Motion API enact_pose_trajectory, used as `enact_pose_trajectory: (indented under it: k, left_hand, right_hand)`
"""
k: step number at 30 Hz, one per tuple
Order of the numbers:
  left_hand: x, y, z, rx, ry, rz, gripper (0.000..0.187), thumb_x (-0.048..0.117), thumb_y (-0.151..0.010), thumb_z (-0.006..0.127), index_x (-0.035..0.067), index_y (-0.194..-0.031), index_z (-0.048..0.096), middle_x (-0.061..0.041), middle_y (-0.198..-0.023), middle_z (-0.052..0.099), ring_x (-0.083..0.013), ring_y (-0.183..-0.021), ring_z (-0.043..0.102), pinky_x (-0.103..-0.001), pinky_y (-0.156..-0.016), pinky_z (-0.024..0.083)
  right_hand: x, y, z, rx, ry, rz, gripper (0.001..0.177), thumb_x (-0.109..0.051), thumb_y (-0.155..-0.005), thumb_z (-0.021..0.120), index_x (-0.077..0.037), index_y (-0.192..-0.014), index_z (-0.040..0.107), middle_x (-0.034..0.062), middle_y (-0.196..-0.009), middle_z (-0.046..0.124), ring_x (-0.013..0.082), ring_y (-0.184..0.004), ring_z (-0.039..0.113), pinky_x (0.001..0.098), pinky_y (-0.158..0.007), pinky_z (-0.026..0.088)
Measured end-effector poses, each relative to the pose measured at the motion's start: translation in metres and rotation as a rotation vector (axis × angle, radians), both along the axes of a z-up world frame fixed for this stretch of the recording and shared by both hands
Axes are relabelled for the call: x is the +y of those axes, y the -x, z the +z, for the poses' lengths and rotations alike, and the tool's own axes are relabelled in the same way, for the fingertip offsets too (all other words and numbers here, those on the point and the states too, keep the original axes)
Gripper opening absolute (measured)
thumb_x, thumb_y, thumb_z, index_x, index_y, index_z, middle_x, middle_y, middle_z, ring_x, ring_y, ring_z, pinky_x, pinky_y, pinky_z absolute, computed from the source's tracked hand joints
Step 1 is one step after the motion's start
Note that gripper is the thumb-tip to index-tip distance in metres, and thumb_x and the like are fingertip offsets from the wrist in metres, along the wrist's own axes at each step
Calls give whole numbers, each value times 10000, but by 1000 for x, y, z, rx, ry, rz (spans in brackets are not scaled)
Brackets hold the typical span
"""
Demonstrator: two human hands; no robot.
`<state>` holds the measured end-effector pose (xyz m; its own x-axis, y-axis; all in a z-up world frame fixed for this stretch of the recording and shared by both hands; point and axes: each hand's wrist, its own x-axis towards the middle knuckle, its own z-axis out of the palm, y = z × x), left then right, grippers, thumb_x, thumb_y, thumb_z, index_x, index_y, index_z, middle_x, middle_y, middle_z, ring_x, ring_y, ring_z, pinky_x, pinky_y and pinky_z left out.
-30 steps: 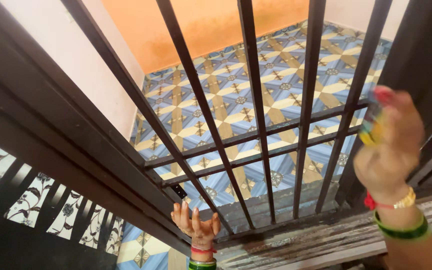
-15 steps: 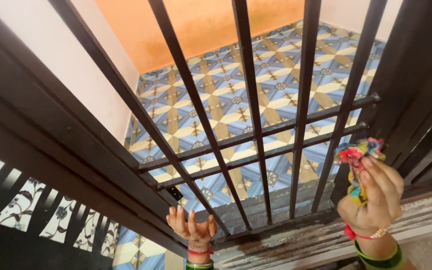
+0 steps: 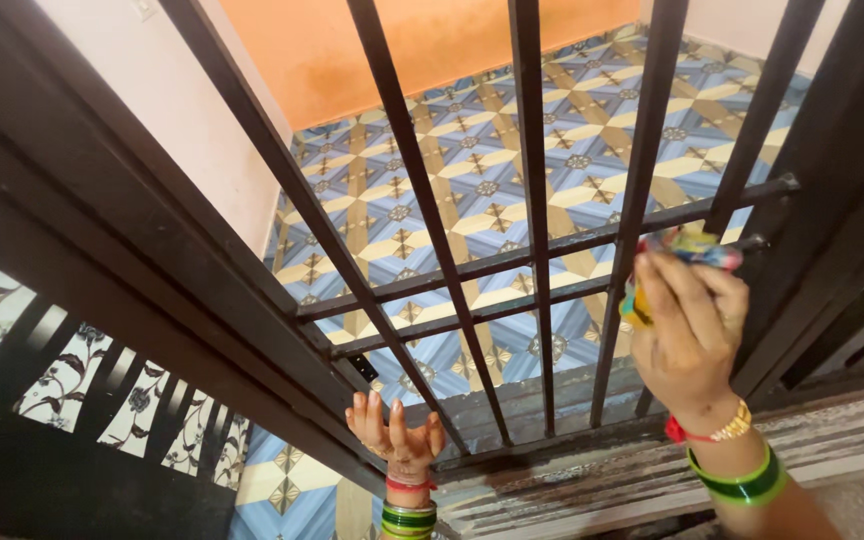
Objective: The person wipes the bars and frame of a metal gate with a yellow cloth.
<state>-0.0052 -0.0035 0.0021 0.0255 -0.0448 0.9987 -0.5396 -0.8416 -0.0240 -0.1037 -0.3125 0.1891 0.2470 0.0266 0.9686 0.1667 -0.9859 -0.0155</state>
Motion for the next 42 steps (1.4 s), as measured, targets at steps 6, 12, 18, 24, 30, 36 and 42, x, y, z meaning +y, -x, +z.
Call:
enact_pose_trajectory:
  k: [6, 12, 18, 24, 30, 36, 42]
  left_hand:
    - [-1, 0, 1, 6, -7, -6, 485, 421, -1027, 557, 82, -1368, 487, -194, -1429, 485, -411, -1396, 454, -582, -1222, 293]
    - [1, 1, 0, 21, -11, -12, 484, 424, -1026, 551, 90, -1371, 492, -188, -1421, 489, -403, -1389, 461, -572, -1218, 300]
    - [-2, 0, 5, 26, -2, -15, 469, 413, -1034, 547, 98, -1379, 499, -174, -1434, 486, -391, -1394, 466, -571, -1228, 296]
    - [-2, 3, 5, 39, 0, -11, 438, 396, -1033, 550, 114, -1368, 529, -153, -1441, 484, -374, -1399, 468, -559, -1234, 281]
    - [-1, 4, 4, 37, -9, -18, 419, 383, -1028, 555, 114, -1349, 545, -141, -1422, 492, -366, -1382, 478, -550, -1232, 279]
    - [-1, 4, 5, 35, -27, -5, 400, 377, -1036, 548, 118, -1341, 542, -138, -1424, 486, -361, -1384, 477, -550, -1235, 280]
    - [-1, 5, 5, 54, -27, -15, 393, 378, -1037, 554, 121, -1335, 547, -131, -1420, 489, -356, -1386, 475, -542, -1241, 267]
  right_hand:
    - [-1, 14, -19, -124, -117, 49, 262, 66, -982, 731, 45, -1243, 726, 107, -1286, 712, 310, -1150, 605, 364, -981, 485]
    - [16, 0, -64, -170, -182, 546, 353, 35, -1000, 624, -52, -1341, 597, 166, -1339, 643, 327, -1342, 604, 443, -1117, 538]
    - [36, -22, -34, -393, -24, 538, 396, -80, -995, 708, -39, -1344, 523, 142, -1372, 576, 343, -1323, 576, 441, -1113, 505]
    - [60, -33, 0, -148, 53, 365, 340, 27, -866, 767, -1, -1201, 711, 146, -1267, 605, 381, -1209, 604, 445, -1029, 509]
    - [62, -25, -28, -105, 19, 365, 365, 26, -811, 829, -57, -1157, 750, 86, -1185, 643, 312, -1178, 614, 434, -1056, 526]
    - [50, -8, -46, -129, -55, 378, 368, -20, -804, 859, -53, -1149, 733, 121, -1164, 695, 297, -1159, 646, 393, -1052, 574]
    - [40, -3, -24, 14, -17, 248, 340, 116, -782, 739, 55, -1117, 741, 163, -1195, 718, 340, -1168, 678, 419, -1017, 558]
